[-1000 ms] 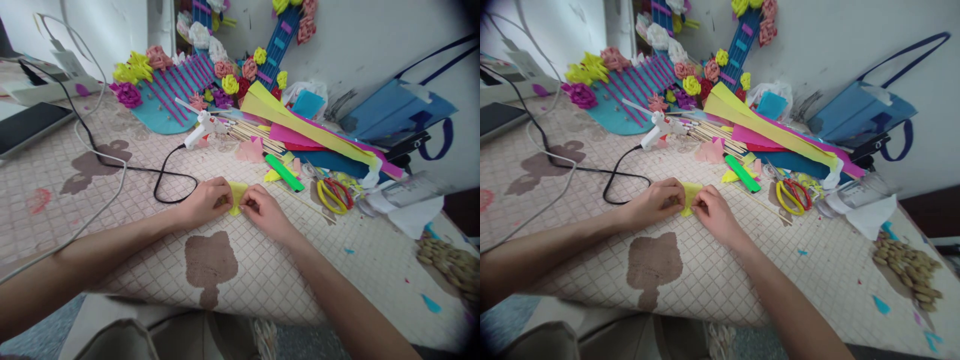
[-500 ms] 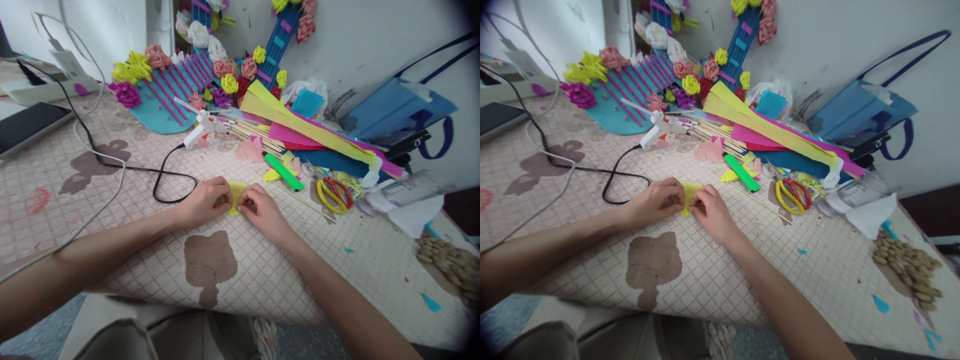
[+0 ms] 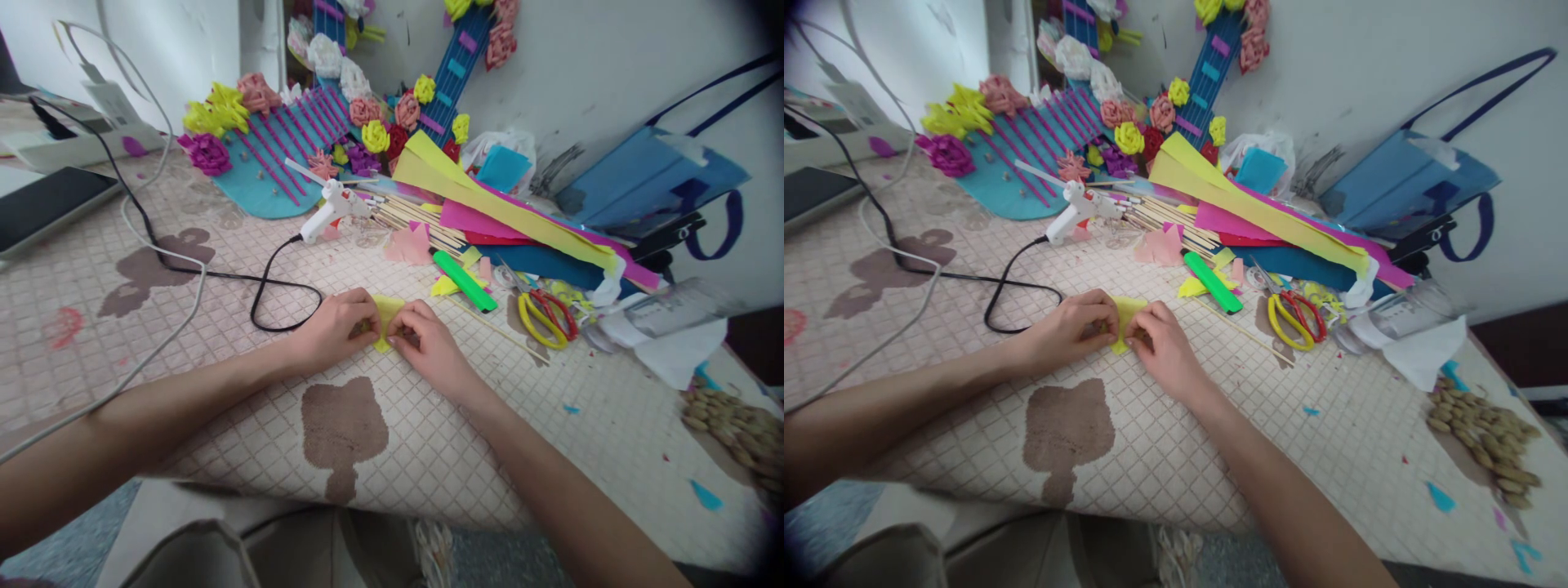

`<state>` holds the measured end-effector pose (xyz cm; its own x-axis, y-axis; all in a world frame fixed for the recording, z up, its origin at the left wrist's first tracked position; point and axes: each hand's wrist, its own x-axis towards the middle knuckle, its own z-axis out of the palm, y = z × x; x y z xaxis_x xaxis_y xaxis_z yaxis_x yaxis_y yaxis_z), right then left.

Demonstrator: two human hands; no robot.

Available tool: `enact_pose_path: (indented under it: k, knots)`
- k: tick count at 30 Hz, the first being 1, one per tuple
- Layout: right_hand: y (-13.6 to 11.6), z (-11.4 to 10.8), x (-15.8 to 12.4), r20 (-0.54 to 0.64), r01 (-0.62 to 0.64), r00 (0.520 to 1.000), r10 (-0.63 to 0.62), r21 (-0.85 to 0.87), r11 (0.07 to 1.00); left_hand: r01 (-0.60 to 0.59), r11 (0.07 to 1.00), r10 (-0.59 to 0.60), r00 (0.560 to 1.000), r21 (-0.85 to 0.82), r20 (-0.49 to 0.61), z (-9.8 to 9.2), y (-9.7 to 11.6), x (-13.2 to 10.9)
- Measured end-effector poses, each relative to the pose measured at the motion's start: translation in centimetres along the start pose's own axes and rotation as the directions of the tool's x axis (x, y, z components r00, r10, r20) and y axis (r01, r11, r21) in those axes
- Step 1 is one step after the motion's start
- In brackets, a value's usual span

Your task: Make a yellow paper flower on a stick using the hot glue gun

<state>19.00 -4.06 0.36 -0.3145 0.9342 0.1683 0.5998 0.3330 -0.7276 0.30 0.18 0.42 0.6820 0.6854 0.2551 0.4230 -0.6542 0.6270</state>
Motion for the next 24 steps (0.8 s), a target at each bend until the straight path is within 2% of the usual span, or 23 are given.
enact_pose_path:
  k: [24]
  knots:
    - [-0.02, -0.34, -0.20, 0.031, 0.052, 0.998, -0.050, -0.049, 0.997, 0.004, 1.000, -0.004, 1.000, 0.010, 0.009, -0.10, 0.18, -0.13]
